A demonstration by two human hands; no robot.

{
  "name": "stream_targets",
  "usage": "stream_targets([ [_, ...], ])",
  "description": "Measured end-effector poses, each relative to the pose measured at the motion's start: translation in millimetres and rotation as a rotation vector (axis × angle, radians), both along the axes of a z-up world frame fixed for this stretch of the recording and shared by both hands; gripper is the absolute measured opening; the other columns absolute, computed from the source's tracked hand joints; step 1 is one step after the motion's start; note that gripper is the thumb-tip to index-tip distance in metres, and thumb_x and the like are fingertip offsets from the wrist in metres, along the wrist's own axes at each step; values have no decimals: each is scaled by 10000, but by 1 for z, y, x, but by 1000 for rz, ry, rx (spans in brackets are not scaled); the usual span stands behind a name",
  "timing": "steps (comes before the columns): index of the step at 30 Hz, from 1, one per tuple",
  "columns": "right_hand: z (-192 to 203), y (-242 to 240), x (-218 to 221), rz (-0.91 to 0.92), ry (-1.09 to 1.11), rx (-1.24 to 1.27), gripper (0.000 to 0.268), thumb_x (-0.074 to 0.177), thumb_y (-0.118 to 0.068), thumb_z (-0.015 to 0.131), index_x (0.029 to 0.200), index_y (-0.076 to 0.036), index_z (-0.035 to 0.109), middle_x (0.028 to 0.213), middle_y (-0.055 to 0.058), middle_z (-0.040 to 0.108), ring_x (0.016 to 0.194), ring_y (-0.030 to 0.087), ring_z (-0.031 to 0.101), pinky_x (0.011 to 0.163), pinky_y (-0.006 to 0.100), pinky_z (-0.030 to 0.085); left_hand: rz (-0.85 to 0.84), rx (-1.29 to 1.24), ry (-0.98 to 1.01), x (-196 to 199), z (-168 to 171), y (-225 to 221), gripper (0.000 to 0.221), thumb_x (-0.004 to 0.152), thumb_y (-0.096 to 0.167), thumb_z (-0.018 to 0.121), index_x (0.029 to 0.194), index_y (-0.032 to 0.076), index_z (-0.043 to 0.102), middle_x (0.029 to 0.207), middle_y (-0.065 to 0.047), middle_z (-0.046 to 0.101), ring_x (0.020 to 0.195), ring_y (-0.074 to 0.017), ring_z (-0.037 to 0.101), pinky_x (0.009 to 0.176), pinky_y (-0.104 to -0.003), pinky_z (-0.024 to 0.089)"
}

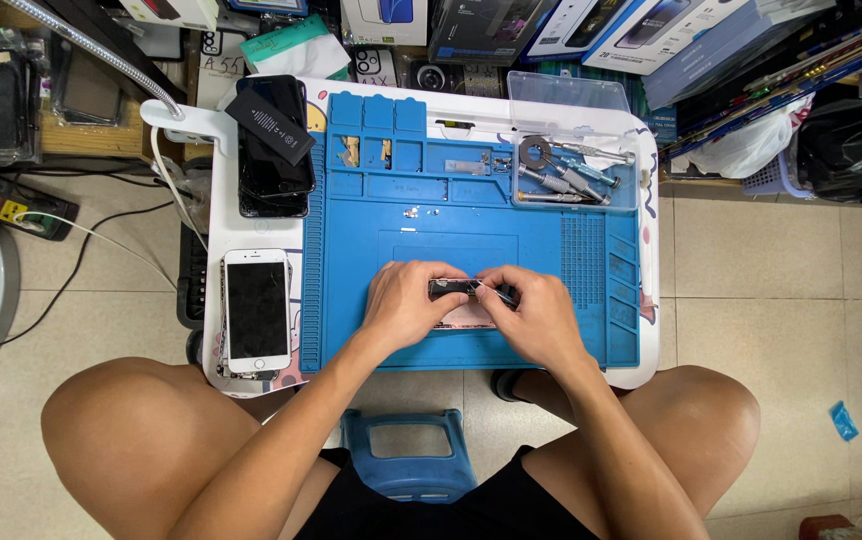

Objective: The person disassembles a smartphone on a blue work mat, using tweezers and a screwdriver to remove screws and internal components. They carefully lift and separate parts of the device while organizing small pieces on the mat.

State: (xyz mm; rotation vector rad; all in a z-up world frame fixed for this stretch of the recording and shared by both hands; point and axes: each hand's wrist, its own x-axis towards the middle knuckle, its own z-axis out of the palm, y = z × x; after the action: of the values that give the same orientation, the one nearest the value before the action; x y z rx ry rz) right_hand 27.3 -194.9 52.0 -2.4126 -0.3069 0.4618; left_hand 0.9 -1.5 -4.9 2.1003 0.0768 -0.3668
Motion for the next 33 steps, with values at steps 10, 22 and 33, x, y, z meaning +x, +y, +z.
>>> stream_targets([
  [10,15,-2,5,-19,122,92,168,923,-252,687,883,-116,777,1148,117,835,1033,409,776,796,449,603,90,-80,-38,-6,6,0,315,776,308,812,1046,257,657,904,19,819,914,-334,745,888,-440,521],
  [22,10,-8,3,-7,162,157,200,970,-242,687,976,-82,806,1086,173,839,1016,402,788,773,467,646,95,-84,-46,-10,12,0,290,771,266,845,1047,297,764,929,-23,830,932,-363,755,842,-451,558],
  [33,18,-10,1,-58,148,166,212,872,-215,782,1071,-154,825,1028,126,857,970,363,815,780,466,672,138,-166,-2,-12,20,2,330,734,259,865,1043,281,753,937,-27,828,923,-329,758,827,-426,558],
])
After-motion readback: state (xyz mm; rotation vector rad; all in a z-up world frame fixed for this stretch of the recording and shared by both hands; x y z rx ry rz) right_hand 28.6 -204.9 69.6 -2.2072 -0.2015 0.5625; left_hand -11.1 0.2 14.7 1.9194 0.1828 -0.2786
